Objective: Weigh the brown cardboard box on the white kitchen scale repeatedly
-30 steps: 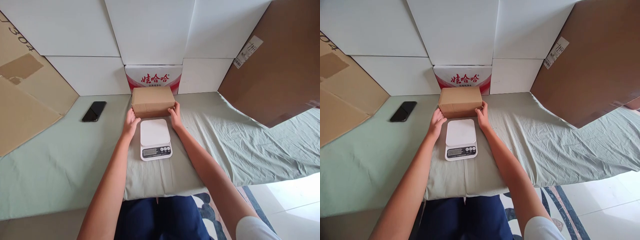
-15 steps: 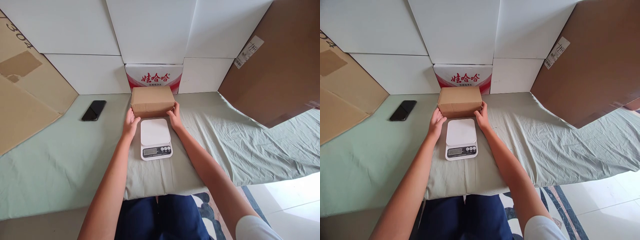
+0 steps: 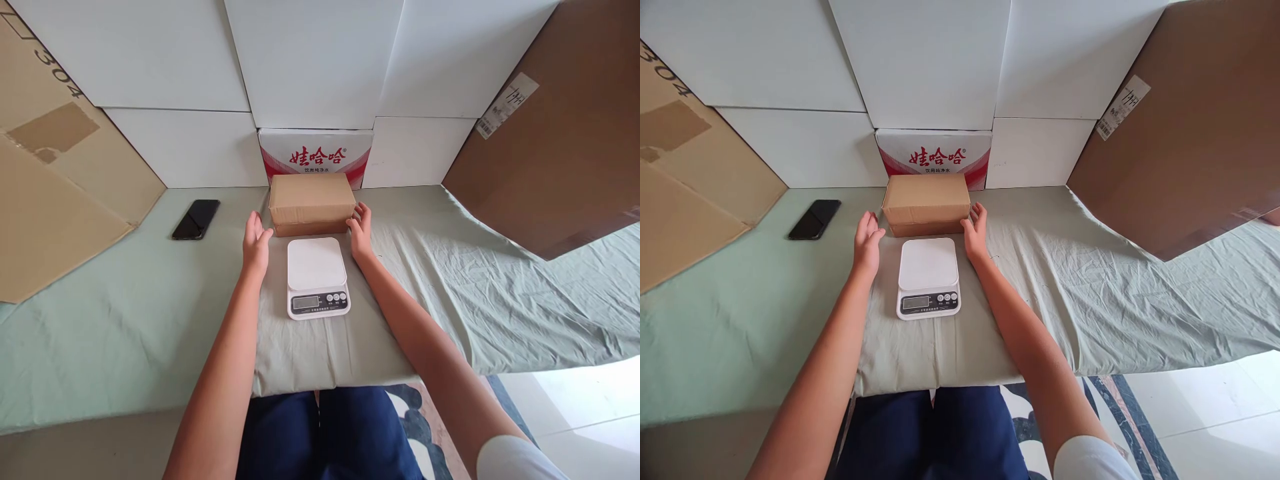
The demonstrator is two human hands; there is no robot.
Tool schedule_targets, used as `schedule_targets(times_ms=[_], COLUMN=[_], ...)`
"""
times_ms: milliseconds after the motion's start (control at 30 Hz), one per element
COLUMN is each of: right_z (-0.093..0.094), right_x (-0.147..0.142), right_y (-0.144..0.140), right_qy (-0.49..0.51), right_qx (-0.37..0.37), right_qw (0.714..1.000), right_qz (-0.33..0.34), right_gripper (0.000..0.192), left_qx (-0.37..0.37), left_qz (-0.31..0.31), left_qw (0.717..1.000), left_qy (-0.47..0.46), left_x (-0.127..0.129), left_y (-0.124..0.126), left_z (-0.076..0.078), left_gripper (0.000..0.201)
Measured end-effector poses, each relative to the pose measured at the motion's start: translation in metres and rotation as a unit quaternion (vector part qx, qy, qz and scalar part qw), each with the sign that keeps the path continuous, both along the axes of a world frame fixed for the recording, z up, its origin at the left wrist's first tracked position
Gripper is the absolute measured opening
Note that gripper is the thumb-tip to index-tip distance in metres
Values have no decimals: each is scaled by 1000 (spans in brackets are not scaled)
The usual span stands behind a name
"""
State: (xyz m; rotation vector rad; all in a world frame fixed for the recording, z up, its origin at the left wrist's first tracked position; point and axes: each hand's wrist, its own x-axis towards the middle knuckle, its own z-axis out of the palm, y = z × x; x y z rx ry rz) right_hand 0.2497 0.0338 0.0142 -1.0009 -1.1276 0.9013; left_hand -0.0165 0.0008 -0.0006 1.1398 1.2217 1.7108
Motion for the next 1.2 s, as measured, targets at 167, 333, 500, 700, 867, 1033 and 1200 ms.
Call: schedule_targets(times_ms=[167,333,500,700,867,1033,1200], right_z=[2,4,7,9,9,9,9], right_x=[-2,-3,-3,-3,-3,-4,-5], right_y=[0,-1,-3,-4,-3,-2,-2], right_qy=[-1,-6,-16,-20,-28,-28,-25], right_qx=[9,11,10,18,18,20,17], right_qw=[1000,1000,1000,1000,999,999,999], right_qz=[10,8,13,17,19,27,35], right_gripper=[61,59,57,53,50,52,53], left_qx=[7,6,14,-2,-17,-10,-7], left_qz=[-11,-17,-28,-40,-41,-48,-61], left_qw=[1000,1000,999,999,999,999,998], left_qy=[8,11,23,27,26,22,29], left_x=[-1,0,1,2,4,6,8], left_y=[3,4,4,2,-1,0,0], left_z=[-4,-6,-9,-10,-9,-8,-6], left_gripper=[80,84,83,83,81,82,77])
